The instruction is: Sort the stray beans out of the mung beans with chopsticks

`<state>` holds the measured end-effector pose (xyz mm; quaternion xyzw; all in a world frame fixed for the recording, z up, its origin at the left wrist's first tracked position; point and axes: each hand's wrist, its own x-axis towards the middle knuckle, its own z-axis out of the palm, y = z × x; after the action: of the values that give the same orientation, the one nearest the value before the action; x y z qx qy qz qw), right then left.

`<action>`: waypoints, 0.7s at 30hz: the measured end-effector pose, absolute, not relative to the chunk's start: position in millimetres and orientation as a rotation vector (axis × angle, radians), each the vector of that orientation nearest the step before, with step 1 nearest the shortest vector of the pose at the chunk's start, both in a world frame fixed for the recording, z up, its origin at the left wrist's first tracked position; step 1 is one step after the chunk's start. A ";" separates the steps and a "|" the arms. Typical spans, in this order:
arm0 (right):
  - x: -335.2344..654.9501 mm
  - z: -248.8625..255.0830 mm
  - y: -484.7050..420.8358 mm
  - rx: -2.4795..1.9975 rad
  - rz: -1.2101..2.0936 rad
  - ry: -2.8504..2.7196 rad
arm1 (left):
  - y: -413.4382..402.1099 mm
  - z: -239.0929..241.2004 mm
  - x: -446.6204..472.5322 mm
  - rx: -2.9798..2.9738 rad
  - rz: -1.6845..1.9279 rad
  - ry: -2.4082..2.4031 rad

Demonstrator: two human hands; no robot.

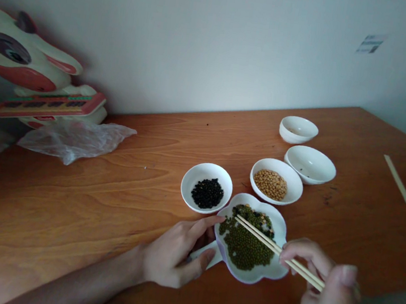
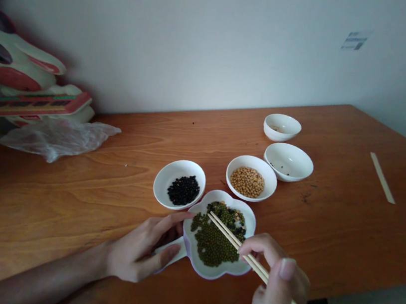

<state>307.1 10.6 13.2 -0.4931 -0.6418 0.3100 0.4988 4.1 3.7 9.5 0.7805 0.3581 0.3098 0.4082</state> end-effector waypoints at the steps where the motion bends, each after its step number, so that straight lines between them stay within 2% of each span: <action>1: 306.8 10.7 12.2 -1.181 0.751 -1.570 | 3.7 9.1 4.0 1.968 0.784 0.897; 21: 302.4 18.2 3.1 -1.210 0.702 -1.418 | 3.6 5.9 2.9 1.971 0.775 0.891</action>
<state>302.4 3.1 18.2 -0.5100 -0.5974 0.2956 0.5437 2.9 3.6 5.9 0.7824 0.3539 0.3079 0.4096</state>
